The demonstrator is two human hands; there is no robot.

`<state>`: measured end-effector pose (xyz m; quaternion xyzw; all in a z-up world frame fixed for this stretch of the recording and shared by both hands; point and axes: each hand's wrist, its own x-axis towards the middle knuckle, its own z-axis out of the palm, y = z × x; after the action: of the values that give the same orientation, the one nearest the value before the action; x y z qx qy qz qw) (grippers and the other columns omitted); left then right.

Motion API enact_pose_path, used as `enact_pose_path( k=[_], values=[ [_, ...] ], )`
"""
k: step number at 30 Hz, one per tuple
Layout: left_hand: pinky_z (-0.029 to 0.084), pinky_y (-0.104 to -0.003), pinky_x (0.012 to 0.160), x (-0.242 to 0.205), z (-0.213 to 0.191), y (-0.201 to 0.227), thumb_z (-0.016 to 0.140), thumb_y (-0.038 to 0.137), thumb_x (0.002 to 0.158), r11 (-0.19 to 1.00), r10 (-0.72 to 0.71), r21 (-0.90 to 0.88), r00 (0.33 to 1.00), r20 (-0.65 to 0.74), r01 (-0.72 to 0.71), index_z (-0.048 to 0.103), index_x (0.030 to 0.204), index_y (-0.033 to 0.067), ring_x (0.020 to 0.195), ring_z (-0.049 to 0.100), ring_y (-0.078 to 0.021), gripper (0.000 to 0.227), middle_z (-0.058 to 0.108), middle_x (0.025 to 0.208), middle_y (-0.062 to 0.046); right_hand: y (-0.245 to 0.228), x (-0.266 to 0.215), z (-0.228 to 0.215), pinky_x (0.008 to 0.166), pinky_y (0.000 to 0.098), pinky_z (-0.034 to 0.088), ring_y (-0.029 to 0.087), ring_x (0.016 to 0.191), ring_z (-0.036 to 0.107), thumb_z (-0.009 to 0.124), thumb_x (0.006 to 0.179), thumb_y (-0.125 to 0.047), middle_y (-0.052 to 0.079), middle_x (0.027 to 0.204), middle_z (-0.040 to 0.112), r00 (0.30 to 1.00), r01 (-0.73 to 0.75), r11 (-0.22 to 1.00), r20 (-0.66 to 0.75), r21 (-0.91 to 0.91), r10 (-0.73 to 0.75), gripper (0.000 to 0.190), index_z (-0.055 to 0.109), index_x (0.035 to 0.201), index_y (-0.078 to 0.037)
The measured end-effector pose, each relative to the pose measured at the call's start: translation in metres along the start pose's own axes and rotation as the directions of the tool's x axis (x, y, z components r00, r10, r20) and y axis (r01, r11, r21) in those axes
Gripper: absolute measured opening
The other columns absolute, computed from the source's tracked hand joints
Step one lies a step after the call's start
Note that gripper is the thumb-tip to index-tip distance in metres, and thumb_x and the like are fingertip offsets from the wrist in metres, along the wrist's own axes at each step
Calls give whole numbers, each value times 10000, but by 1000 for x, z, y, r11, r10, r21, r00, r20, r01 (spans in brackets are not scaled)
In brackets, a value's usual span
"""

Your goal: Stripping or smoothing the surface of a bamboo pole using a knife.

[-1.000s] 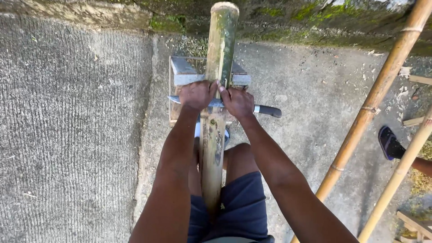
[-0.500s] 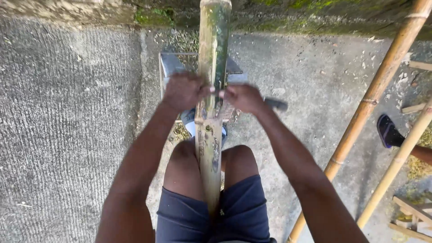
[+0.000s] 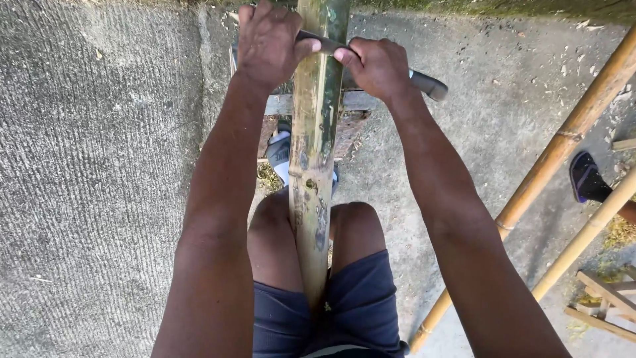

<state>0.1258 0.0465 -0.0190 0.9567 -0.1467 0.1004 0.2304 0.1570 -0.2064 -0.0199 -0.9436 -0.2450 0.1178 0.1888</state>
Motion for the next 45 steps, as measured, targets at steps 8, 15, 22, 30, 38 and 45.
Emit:
enact_pose_path(
  k=[8,15,22,30,38,45],
  values=[
    [324,-467,920,-17,6,1,755,595,965,1000,9,-4,997,-81,-9,750,968,111,1051,566,-283,485,689,934,-80,-4,-10,1,668,520,497,314,571,620,533,1071,-602,84,579,580,999,40,998,-15,-41,-40,554,677,826,-126],
    [316,-474,920,-41,0,18,766,569,965,999,-28,-39,999,-45,27,736,952,89,1020,549,-289,481,687,943,-99,-13,-31,7,641,492,511,295,531,610,515,1067,-613,80,580,572,998,-16,999,68,-40,18,557,669,824,-136],
    [314,-477,918,-74,0,31,765,549,958,998,-53,-38,998,-41,52,730,979,86,1089,536,-295,465,693,986,-108,-23,-60,17,659,520,503,332,584,645,528,1069,-609,102,590,605,994,98,992,-36,-75,-101,573,680,803,-125],
    [322,-472,910,-101,-6,51,760,545,902,994,-107,2,994,17,107,743,949,105,1056,546,-271,442,712,977,-89,-35,-91,29,677,508,495,302,598,646,497,1072,-627,89,584,603,998,54,997,36,-58,-52,593,670,785,-137],
    [340,-469,871,-170,-11,80,696,550,948,993,-112,-21,993,41,113,716,953,81,968,565,-283,469,702,934,-95,-59,-151,52,620,448,484,231,537,615,517,1042,-606,47,607,617,986,-28,999,165,-33,33,520,676,836,-156],
    [359,-481,899,-199,-18,99,704,556,940,994,-98,-39,995,-3,97,721,963,93,1000,597,-289,464,708,933,-85,-67,-181,53,658,510,508,341,638,671,545,1014,-578,107,655,663,995,7,1000,96,0,-7,488,699,861,-142]
  ],
)
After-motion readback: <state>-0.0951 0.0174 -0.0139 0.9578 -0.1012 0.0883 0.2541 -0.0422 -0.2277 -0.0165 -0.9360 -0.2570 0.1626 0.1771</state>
